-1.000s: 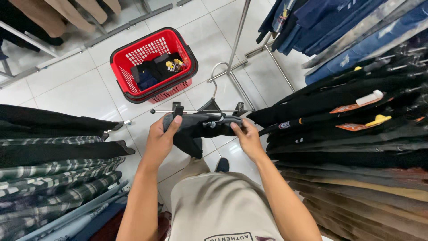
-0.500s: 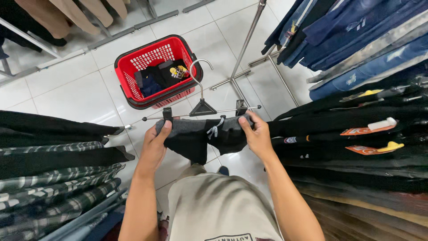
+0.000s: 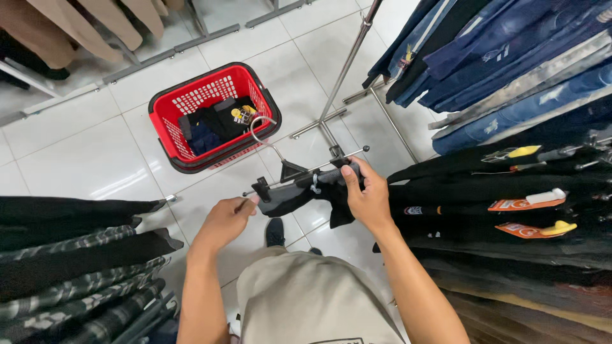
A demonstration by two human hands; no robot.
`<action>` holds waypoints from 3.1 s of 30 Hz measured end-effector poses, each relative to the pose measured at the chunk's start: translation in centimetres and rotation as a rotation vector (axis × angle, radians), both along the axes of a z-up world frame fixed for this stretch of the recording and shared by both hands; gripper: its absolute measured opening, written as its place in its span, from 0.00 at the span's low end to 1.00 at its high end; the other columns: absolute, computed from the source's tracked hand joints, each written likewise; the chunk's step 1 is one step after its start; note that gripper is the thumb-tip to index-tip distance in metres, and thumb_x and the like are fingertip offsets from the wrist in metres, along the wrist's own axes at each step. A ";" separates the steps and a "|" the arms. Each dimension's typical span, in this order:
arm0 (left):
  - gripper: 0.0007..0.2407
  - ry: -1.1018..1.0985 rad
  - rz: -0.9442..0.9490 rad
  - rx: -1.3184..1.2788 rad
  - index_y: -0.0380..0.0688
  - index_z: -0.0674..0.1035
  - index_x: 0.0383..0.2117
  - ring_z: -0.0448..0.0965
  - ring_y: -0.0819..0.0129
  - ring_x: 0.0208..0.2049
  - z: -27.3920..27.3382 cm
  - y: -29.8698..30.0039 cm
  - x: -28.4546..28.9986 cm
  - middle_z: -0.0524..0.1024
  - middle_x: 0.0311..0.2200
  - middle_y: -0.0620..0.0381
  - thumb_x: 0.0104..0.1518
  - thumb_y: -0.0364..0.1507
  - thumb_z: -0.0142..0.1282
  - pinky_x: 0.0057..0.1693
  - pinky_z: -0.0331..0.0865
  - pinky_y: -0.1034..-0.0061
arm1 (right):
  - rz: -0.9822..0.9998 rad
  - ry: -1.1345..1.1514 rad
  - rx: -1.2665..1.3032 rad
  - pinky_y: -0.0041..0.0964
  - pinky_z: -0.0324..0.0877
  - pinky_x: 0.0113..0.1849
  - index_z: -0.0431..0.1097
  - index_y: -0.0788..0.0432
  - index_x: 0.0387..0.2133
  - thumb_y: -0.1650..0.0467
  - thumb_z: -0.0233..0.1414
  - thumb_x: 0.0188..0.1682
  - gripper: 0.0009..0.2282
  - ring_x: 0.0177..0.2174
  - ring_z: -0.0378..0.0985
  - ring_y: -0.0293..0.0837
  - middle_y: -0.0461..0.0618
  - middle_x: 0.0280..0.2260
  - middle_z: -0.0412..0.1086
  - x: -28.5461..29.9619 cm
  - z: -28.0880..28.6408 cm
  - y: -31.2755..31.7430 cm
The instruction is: The person handles black pants on a clothing rack, folds them, and attaches them to a hanger while sitting on the floor.
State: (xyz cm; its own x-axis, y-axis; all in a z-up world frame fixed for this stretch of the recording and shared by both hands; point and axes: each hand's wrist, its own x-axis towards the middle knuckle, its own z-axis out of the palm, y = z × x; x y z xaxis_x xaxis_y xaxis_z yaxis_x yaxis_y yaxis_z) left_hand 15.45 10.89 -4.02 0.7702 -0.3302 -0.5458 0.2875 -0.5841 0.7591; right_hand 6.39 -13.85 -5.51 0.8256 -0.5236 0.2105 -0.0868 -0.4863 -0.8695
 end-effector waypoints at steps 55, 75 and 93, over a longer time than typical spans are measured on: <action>0.15 -0.253 -0.491 -0.471 0.40 0.77 0.43 0.74 0.71 0.31 5.2 -9.1 11.1 0.79 0.32 0.45 0.47 0.29 0.59 0.37 0.73 0.81 | -0.056 0.117 0.224 0.36 0.68 0.42 0.72 0.59 0.37 0.68 0.59 0.42 0.11 0.36 0.75 0.39 0.53 0.33 0.74 7.3 3.2 2.7; 0.36 0.008 0.107 -0.777 0.39 0.50 0.57 0.70 0.57 0.47 -3.4 -4.8 11.9 0.69 0.45 0.38 0.46 0.29 0.64 0.57 0.59 0.63 | -0.329 -0.236 0.633 0.27 0.67 0.41 0.71 0.58 0.34 0.70 0.53 0.48 0.05 0.31 0.70 0.30 0.42 0.27 0.70 5.4 -3.6 -0.6; 0.06 -0.089 -0.047 -0.755 0.40 0.80 0.30 0.72 0.80 0.29 2.2 -5.0 11.2 0.76 0.24 0.62 0.51 0.28 0.60 0.45 0.70 0.79 | -0.352 -0.113 0.593 0.31 0.64 0.42 0.49 0.58 0.58 0.72 0.55 0.45 0.28 0.35 0.68 0.37 0.50 0.34 0.65 3.4 1.9 -0.1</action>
State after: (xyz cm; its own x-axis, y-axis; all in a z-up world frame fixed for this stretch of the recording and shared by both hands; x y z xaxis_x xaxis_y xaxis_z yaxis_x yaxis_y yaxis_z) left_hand 26.69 5.91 -1.78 0.7765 -0.6229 -0.0951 0.1938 0.0926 0.9767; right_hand 9.82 -13.96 -3.56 0.5757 -0.8090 -0.1186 -0.0450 0.1135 -0.9925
